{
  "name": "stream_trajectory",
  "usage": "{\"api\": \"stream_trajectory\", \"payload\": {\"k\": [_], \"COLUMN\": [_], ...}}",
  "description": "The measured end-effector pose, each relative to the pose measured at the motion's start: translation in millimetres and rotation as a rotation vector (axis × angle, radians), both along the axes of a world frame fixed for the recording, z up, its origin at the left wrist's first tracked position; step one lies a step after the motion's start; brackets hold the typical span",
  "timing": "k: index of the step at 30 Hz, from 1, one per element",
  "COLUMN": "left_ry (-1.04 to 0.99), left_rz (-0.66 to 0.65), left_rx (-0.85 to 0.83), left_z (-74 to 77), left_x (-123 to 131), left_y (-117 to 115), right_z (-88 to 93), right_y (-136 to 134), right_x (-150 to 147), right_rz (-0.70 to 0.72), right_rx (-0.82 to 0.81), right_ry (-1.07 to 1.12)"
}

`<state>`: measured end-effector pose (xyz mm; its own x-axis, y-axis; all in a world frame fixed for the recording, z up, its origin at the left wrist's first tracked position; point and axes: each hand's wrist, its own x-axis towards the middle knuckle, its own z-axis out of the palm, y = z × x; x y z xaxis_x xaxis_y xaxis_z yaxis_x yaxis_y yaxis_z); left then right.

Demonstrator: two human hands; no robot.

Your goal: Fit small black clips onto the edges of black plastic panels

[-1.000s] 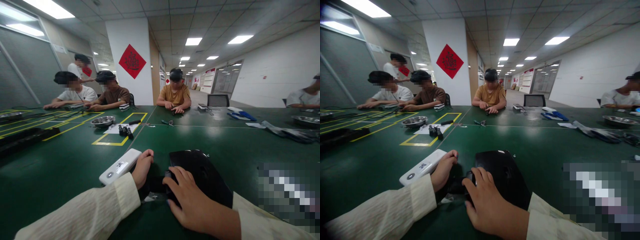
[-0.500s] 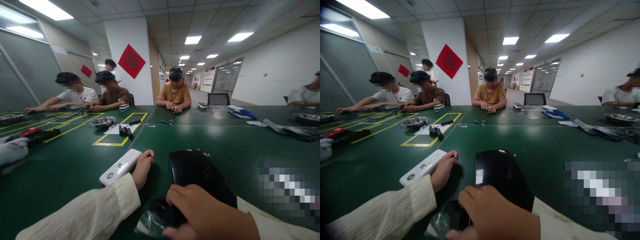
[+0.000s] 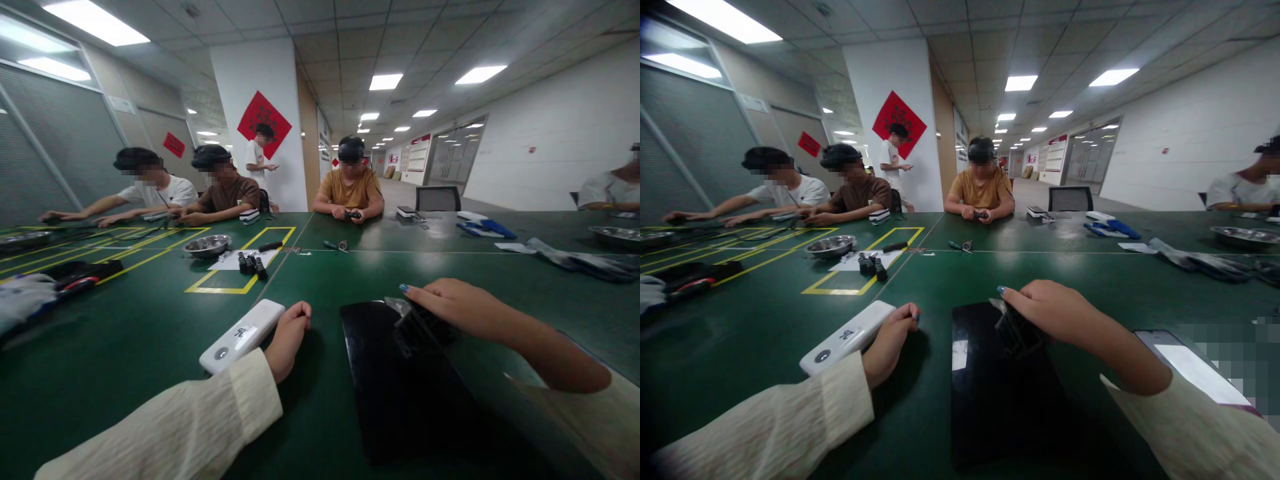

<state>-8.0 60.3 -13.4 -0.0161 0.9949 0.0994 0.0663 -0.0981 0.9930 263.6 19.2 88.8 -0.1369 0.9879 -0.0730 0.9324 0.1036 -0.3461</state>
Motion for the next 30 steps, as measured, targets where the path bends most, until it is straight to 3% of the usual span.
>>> {"api": "stream_trajectory", "payload": {"k": [4,9,14,20,30], "left_ry": [-0.002,-0.001,-0.013,0.007,0.029], "left_rz": [-0.009,-0.015,-0.036,-0.048,-0.055], "left_rx": [0.007,0.008,0.003,0.007,0.026], "left_z": [-1.6,-2.7,-1.5,1.3,-3.9], "left_x": [-1,-2,-1,0,-1], "left_y": [1,2,1,-2,0], "right_z": [-11.7,-13.8,-7.2,-14.6,-18.9], "right_y": [15,19,11,7,14], "right_x": [16,13,-1,-11,-15], "right_rz": [0.039,-0.039,-0.137,-0.087,-0.087], "right_rx": [-0.132,-0.186,-0.105,-0.012,-0.165], "right_ry": [0.056,-0.029,-0.164,-0.171,0.054]}}
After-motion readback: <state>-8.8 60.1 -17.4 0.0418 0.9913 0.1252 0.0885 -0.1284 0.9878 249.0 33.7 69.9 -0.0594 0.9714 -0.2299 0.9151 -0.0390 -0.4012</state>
